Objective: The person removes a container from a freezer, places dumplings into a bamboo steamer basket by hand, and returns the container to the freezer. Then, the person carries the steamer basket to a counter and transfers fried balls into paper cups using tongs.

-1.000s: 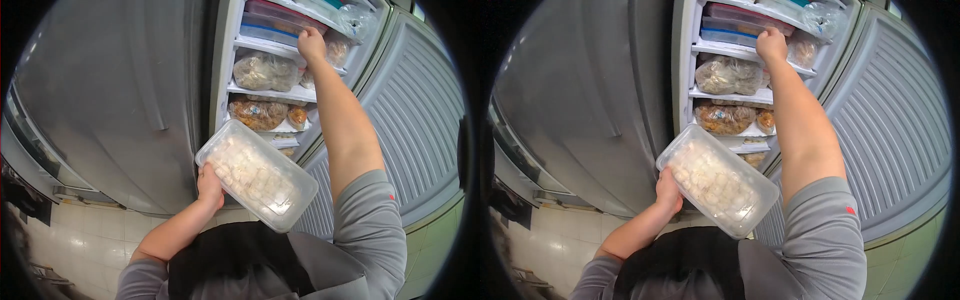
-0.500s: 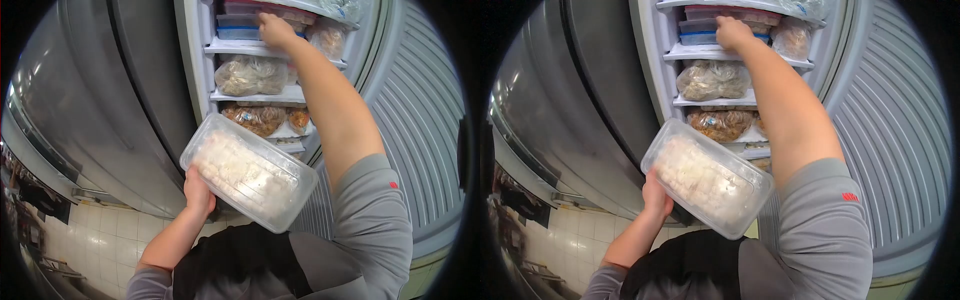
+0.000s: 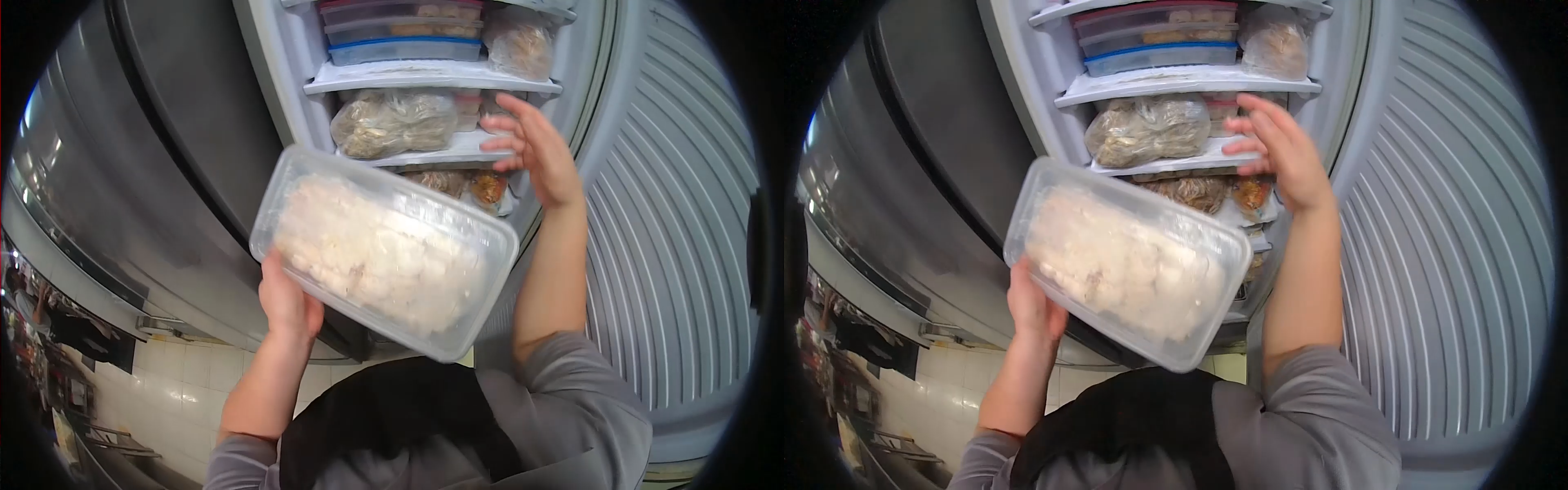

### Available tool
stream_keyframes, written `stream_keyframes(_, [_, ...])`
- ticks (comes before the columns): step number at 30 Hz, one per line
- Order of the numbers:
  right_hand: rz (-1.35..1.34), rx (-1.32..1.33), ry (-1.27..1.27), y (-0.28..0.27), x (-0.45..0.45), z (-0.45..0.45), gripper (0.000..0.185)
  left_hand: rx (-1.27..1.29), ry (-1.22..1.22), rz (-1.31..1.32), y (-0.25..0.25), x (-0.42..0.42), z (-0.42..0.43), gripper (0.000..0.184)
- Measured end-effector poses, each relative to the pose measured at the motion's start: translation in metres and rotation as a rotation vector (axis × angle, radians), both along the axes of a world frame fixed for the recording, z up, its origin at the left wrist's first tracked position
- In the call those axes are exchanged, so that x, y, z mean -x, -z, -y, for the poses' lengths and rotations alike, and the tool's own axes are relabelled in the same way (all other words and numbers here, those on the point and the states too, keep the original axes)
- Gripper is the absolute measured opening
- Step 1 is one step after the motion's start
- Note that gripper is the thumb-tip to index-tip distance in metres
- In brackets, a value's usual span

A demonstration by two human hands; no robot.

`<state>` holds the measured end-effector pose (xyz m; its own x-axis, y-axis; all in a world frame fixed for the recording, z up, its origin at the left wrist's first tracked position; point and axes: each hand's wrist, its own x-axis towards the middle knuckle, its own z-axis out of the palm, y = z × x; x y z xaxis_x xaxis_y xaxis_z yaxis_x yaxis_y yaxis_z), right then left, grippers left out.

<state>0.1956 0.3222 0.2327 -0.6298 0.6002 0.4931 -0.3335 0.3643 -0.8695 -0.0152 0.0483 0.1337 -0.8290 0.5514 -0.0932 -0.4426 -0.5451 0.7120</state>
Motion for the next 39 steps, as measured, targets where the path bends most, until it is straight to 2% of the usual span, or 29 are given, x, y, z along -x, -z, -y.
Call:
stream_keyframes(2, [-0.095,0.152,-0.175,0.027,-0.016,0.008,0.072,-0.066,0.026,-0.057,-0.018,0.003,-0.01,0.049])
stream_keyframes(6, [-0.234,0.159,-0.357,0.058,-0.033,0.029,0.084,-0.151,0.049,-0.112,-0.06,-0.008,-0.03,0.048])
stream_keyframes(9, [-0.228,0.199,-0.243,0.065,-0.042,0.061,0.084,-0.178,0.157,-0.147,-0.068,-0.006,-0.045,0.049])
stream_keyframes(11, [-0.202,0.334,-0.104,0.068,-0.042,0.084,0.079,-0.168,0.203,-0.161,-0.068,-0.009,-0.05,0.049])
stream_keyframes(14, [-0.245,0.339,-0.003,0.065,-0.041,0.098,0.064,-0.126,0.265,-0.186,-0.059,-0.01,-0.059,0.05])
stream_keyframes(16, [-0.241,0.339,0.049,0.064,-0.045,0.088,0.057,-0.115,0.336,-0.227,-0.053,-0.006,-0.064,0.051])
stream_keyframes(19, [-0.296,0.328,0.09,0.054,-0.051,0.074,0.051,0.042,0.42,-0.292,-0.071,-0.01,-0.06,0.053])
stream_keyframes(24, [-0.381,0.28,0.115,0.034,-0.057,0.057,0.05,0.117,0.537,-0.427,-0.076,-0.002,-0.064,0.059])
stream_keyframes(25, [-0.448,0.343,0.219,0.025,-0.049,0.057,0.043,0.119,0.55,-0.453,-0.078,0.001,-0.068,0.059])
stream_keyframes(28, [-0.25,0.285,0.072,0.015,-0.054,0.008,0.041,0.161,0.529,-0.583,-0.098,0.021,-0.085,0.062])
stream_keyframes(31, [-0.143,0.165,0.08,-0.024,-0.027,-0.014,0.038,0.156,0.428,-0.595,-0.122,0.031,-0.107,0.062])
stream_keyframes(34, [0.002,0.131,0.171,-0.06,-0.01,-0.037,0.038,0.139,0.352,-0.569,-0.135,0.043,-0.13,0.062])
stream_keyframes(39, [0.134,-0.077,0.512,-0.085,0.028,-0.083,0.04,0.064,0.284,-0.53,-0.146,0.068,-0.161,0.055])
